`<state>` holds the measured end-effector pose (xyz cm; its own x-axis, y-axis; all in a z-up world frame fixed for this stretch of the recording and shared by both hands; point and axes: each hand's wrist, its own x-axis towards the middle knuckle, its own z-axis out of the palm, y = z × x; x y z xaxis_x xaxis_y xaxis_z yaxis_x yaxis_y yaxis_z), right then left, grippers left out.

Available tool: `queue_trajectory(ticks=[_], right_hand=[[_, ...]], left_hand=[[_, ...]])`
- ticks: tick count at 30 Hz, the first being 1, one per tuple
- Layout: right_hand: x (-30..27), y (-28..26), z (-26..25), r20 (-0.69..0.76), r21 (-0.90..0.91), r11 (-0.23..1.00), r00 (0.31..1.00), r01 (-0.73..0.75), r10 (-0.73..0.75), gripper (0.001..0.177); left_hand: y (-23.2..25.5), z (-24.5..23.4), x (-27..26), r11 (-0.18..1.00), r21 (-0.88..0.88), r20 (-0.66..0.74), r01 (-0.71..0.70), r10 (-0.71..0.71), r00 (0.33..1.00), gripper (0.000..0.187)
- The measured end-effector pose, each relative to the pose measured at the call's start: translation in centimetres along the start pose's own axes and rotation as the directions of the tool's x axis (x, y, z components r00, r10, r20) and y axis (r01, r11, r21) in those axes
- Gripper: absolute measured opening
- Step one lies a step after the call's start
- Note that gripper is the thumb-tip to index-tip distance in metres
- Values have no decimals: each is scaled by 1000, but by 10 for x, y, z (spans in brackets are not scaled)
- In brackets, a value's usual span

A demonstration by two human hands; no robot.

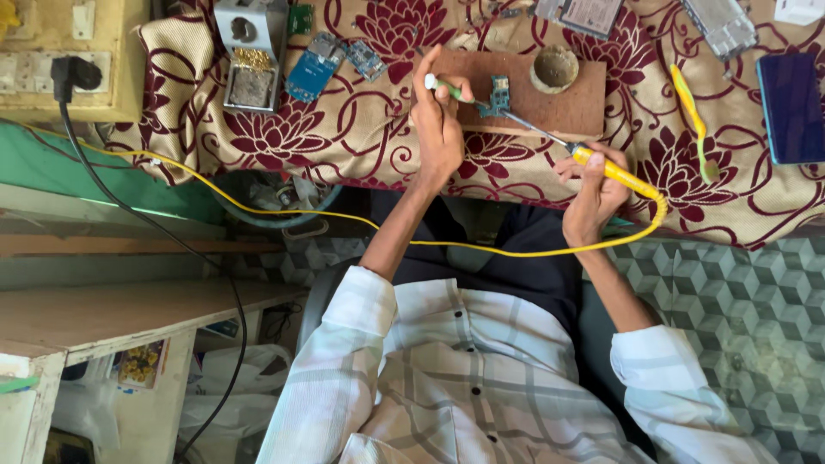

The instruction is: The person uses a soldering iron and solder wire to attach components to a small blue circuit board. They repeatedly heat joints and apply solder while holding the board steady with a tool. The work continues on the same board throughout the clip.

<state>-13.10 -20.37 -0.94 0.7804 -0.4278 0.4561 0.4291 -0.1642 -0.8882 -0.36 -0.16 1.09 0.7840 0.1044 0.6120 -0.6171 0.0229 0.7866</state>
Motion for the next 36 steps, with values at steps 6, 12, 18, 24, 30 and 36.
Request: queue_trajectory(ticks=[6, 12, 18, 24, 30, 36], right_hand=[[3, -8, -1, 19, -20, 1000, 1000, 0, 0, 31], [0, -11, 3, 38, -19, 1000, 999, -12, 13, 28], [4, -16, 1, 43, -56, 998, 999, 3, -1, 23], [10, -42, 9, 85, -243, 966, 994, 91, -73, 17], [32, -80, 29, 220, -414, 875, 960, 253, -173, 14], [47, -98, 32, 334, -529, 782, 928, 329, -165, 16]], left_hand=[[4, -2, 3, 997, 62, -4, 39, -38, 999, 50], [12, -2, 6, 989, 106, -5, 103, -103, 995, 41], [14, -1, 7, 995, 78, -7, 65, -65, 998, 42], [16, -2, 5, 992, 70, -1, 108, -108, 994, 43], [16, -1, 6, 997, 36, 0, 73, -73, 997, 40], [10, -6, 5, 995, 19, 40, 99, -99, 994, 52]])
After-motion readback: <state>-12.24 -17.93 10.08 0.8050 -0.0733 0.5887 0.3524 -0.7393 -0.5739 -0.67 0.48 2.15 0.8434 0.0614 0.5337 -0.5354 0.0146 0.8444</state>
